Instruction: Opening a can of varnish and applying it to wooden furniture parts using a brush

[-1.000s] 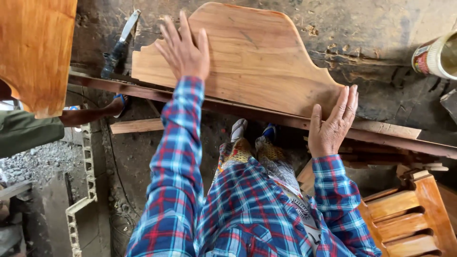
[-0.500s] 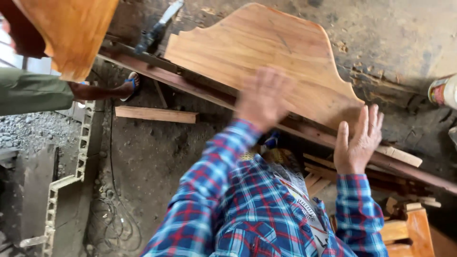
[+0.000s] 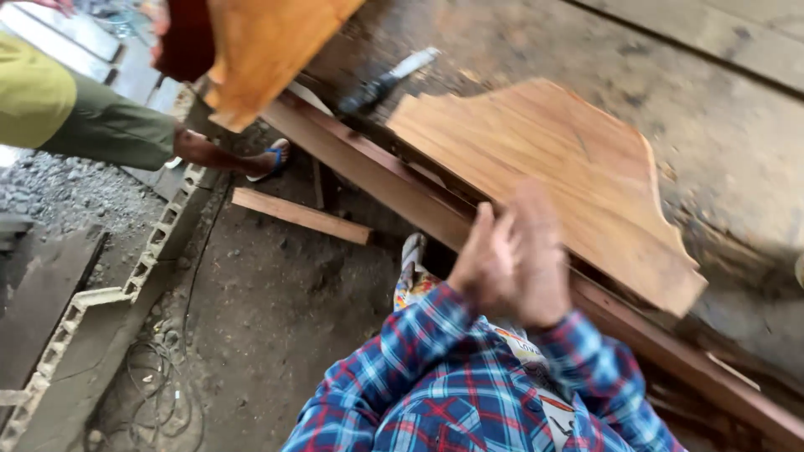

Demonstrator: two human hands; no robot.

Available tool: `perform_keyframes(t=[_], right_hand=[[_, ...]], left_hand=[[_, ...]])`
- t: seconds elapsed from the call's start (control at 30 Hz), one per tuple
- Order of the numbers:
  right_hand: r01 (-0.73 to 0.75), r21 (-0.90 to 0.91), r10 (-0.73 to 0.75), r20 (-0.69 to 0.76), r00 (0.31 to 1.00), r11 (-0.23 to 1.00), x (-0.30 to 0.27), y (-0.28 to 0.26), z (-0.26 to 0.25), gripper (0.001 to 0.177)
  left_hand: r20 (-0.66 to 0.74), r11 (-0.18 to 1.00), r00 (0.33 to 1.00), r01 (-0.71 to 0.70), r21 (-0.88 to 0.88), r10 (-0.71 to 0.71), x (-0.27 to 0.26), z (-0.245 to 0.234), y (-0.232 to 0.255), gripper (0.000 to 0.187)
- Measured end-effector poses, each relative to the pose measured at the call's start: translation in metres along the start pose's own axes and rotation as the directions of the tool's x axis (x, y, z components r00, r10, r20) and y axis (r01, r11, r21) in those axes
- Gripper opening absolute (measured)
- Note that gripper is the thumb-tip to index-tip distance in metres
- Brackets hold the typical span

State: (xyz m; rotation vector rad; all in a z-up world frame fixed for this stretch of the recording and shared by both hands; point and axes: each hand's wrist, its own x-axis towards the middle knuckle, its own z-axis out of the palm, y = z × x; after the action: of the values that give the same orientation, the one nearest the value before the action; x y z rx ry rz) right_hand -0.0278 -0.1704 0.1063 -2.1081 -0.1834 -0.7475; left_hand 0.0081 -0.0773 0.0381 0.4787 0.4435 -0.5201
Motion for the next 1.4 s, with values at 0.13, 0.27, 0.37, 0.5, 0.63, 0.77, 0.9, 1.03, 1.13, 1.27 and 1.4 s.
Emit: perform_keyframes(t=[0.13,0.27,0.37,0.5,0.63,0.77,0.9,1.03,1.13,1.27,1.4], right_hand=[[0.077,0.052,-0.092,0.380,0.921,0.996,-0.002,0.001,0.053,0.079],[-0.096,-0.133,0.142,0.396,0.907,0.986,-0.001,0.029,0.117,0.054],[-0.494,0.164,0.392,0.421,0.818,0.854,0.042,-0.013,0.141,0.053],[-0.832,0.498,0.648,0.554,0.522,0.245,0.094,-0.067,0.163,0.052],[-0.647,0.611,0.435,0.787,0.437,-0.456,0.095,-0.055,0.184,0.067],[-0.568,0.678,0.071,0.669,0.740,-0.467,0.120,-0.076,0.173,0.087],[-0.574,0.790,0.230,0.613,0.756,-0.216,0.123,-0.057,0.179,0.084],[-0.647,0.761,0.400,0.609,0.686,-0.049,0.111,-0.026,0.197,0.071],[-0.696,0.718,0.474,0.609,0.636,0.012,0.096,-0.019,0.209,0.068],[-0.765,0.641,0.556,0.615,0.559,0.060,0.087,-0.016,0.214,0.063],[-0.755,0.654,0.587,0.596,0.548,0.041,0.082,-0.010,0.208,0.060]], left_hand=[[0.110,0.999,0.993,-0.034,0.038,0.029,-0.041,0.069,0.092,0.072],[0.378,0.913,0.906,-0.305,0.271,0.190,-0.062,0.080,0.170,0.080],[0.587,0.535,0.680,-0.723,0.437,0.439,-0.082,0.086,0.190,0.079],[0.847,-0.230,0.468,-0.821,0.522,0.251,-0.021,0.007,0.206,0.069],[0.904,-0.690,0.403,-0.614,0.383,0.143,0.033,-0.070,0.253,0.075],[0.862,-0.798,0.307,-0.342,0.496,0.404,0.043,-0.094,0.330,0.076],[0.845,-0.834,0.267,-0.190,0.518,0.464,0.058,-0.095,0.407,0.083],[0.724,-0.647,0.257,-0.328,0.688,0.640,0.074,-0.067,0.464,0.115],[0.615,-0.496,0.438,-0.364,0.788,0.655,0.085,-0.047,0.483,0.124],[0.476,-0.436,0.662,-0.242,0.867,0.579,0.108,-0.036,0.499,0.118],[0.426,-0.446,0.713,-0.175,0.877,0.557,0.123,-0.032,0.501,0.102]])
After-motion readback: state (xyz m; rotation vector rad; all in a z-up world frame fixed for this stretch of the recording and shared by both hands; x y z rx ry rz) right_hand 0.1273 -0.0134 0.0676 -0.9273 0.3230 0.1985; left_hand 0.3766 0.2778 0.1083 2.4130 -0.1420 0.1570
